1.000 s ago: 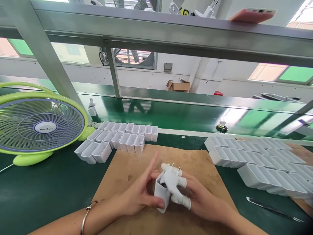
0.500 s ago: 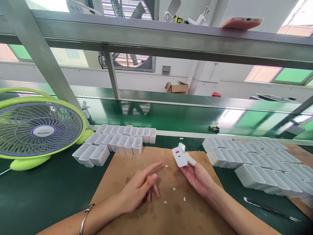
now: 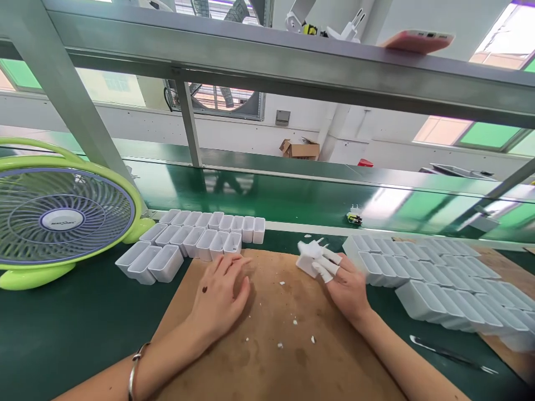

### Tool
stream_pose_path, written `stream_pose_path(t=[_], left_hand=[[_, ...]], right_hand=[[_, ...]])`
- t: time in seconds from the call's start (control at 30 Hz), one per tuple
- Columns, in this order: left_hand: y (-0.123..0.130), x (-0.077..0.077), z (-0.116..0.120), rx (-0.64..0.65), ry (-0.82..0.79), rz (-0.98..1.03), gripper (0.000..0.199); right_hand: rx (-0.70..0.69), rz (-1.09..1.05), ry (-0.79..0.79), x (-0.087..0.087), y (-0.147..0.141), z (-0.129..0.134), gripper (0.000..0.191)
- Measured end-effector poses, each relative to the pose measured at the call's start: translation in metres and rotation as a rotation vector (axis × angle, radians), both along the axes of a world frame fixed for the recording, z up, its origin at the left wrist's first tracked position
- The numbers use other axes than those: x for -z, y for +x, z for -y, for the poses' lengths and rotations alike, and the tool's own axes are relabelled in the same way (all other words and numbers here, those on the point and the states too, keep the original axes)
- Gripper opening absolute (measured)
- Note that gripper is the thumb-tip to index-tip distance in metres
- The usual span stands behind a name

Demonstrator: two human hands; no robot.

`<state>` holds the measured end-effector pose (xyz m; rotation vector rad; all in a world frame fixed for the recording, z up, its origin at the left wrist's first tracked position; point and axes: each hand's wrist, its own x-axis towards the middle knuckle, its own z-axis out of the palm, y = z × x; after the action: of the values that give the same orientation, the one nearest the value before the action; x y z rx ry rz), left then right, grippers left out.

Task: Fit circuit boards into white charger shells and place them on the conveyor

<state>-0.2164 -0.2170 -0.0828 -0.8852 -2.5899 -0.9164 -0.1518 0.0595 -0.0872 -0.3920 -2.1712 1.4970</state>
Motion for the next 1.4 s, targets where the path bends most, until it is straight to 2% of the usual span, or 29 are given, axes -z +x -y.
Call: stream_pose_path(t=[0.07, 0.2, 0.33, 0.43, 0.5, 0.67, 0.77, 0.87, 1.0, 1.13, 1.27, 1.4], left_hand=[[-0.005, 0.002, 0.0, -0.116, -0.104, -0.124, 0.039], [-0.011, 0.006, 0.0, -0.241, -0.257, -0.232, 0.042], [-0.019, 0.008, 0.001, -0.299, -0.294, -0.325, 0.036], [-0.026, 0.008, 0.003, -0.318, -0.307, -0.357, 0.028], [-0.025, 0.008, 0.003, -0.258, -0.288, -0.363, 0.026], [-0.012, 0.009, 0.001, 0.062, -0.127, -0.237, 0.017], [-0.011, 0.014, 0.001, 0.08, -0.013, -0.143, 0.012], [-0.016, 0.022, 0.001, 0.047, 0.068, -0.017, 0.03], [-0.023, 0.031, 0.0, 0.086, 0.129, 0.192, 0.055], [-0.024, 0.033, -0.002, 0.093, 0.159, 0.283, 0.063], [-0.026, 0.032, -0.001, 0.12, 0.157, 0.334, 0.065], [-0.027, 0.03, 0.0, 0.121, 0.157, 0.338, 0.065]], right_hand=[[-0.037, 0.014, 0.182, 0.0, -0.001, -0.002, 0.009], [-0.065, 0.074, 0.427, -0.001, -0.002, 0.002, 0.02], [-0.081, 0.184, 0.581, -0.01, 0.0, 0.004, 0.02], [-0.07, 0.275, 0.642, -0.021, -0.012, 0.003, 0.023], [-0.024, 0.323, 0.661, -0.028, -0.034, 0.001, 0.022], [0.151, 0.402, 0.68, -0.035, -0.124, -0.013, 0.019], [0.242, 0.408, 0.643, -0.031, -0.169, -0.023, 0.027], [0.285, 0.405, 0.602, -0.027, -0.191, -0.035, 0.036], [0.408, 0.468, 0.612, -0.022, -0.192, -0.06, 0.046], [0.555, 0.647, 0.596, -0.018, -0.179, -0.092, 0.051], [0.478, 0.719, 0.64, -0.022, -0.174, -0.109, 0.039], [0.427, 0.707, 0.732, -0.031, -0.178, -0.108, 0.031]])
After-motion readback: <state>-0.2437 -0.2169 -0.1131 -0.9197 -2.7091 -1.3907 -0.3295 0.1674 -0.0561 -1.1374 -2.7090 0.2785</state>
